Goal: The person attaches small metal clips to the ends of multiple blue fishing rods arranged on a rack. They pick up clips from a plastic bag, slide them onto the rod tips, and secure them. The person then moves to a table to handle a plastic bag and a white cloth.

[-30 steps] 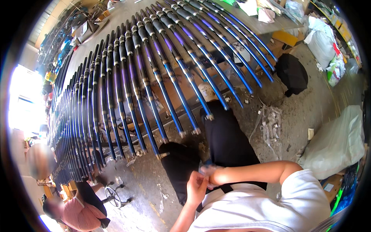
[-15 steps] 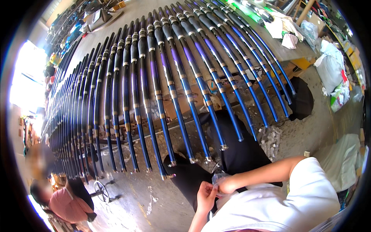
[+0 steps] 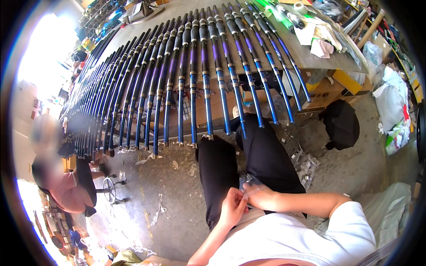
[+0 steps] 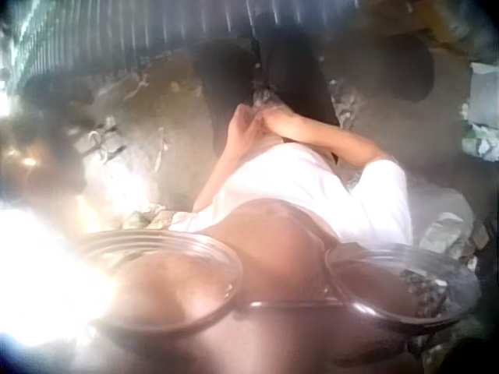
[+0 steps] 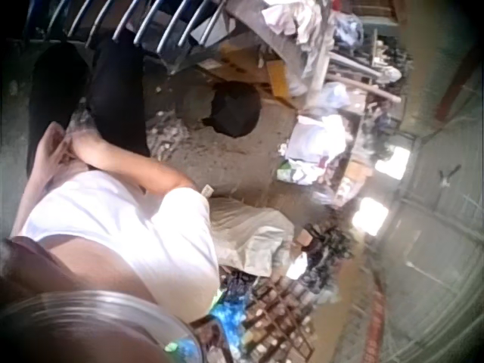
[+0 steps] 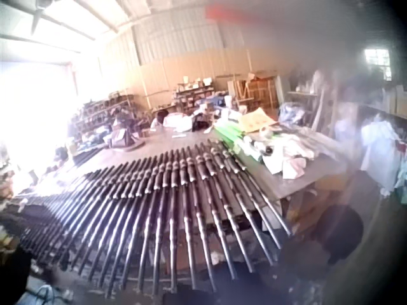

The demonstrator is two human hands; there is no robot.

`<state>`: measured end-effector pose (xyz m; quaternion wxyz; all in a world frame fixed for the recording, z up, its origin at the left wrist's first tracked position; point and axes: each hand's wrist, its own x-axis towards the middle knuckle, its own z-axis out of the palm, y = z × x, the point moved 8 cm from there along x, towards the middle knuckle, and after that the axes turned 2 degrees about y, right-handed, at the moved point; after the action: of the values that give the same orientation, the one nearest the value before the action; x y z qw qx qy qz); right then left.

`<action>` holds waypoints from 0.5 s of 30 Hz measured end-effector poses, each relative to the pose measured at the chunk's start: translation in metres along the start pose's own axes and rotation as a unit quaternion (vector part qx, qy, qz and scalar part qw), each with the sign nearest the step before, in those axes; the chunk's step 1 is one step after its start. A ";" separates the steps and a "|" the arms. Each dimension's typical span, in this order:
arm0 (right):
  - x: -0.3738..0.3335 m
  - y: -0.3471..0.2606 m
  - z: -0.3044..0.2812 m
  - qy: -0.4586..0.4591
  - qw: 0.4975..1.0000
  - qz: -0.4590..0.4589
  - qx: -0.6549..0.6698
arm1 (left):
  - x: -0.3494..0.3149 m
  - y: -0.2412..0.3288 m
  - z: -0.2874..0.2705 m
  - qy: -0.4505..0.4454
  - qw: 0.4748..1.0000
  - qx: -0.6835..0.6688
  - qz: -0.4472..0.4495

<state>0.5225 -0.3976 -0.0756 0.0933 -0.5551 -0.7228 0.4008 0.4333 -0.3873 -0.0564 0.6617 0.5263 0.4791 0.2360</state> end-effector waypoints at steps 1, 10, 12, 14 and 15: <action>-0.005 -0.002 -0.001 0.012 1.000 -0.009 0.020 | -0.002 0.005 0.001 -0.003 1.000 0.016 0.000; -0.028 0.002 -0.002 0.092 0.994 0.029 -0.055 | 0.002 0.010 0.012 -0.036 0.993 0.087 0.074; -0.026 -0.005 -0.007 0.070 0.996 0.017 -0.044 | 0.005 0.012 0.009 -0.034 0.993 0.069 0.090; -0.036 -0.028 -0.025 0.010 0.995 0.003 -0.101 | 0.006 0.007 0.002 -0.070 0.995 -0.047 0.050; -0.043 -0.040 -0.044 0.054 0.992 0.008 -0.118 | 0.008 0.014 -0.003 -0.079 0.990 -0.106 0.039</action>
<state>0.5347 -0.4171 -0.0052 0.0627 -0.5885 -0.7547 0.2831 0.4368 -0.3749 -0.0462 0.7399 0.4880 0.3772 0.2688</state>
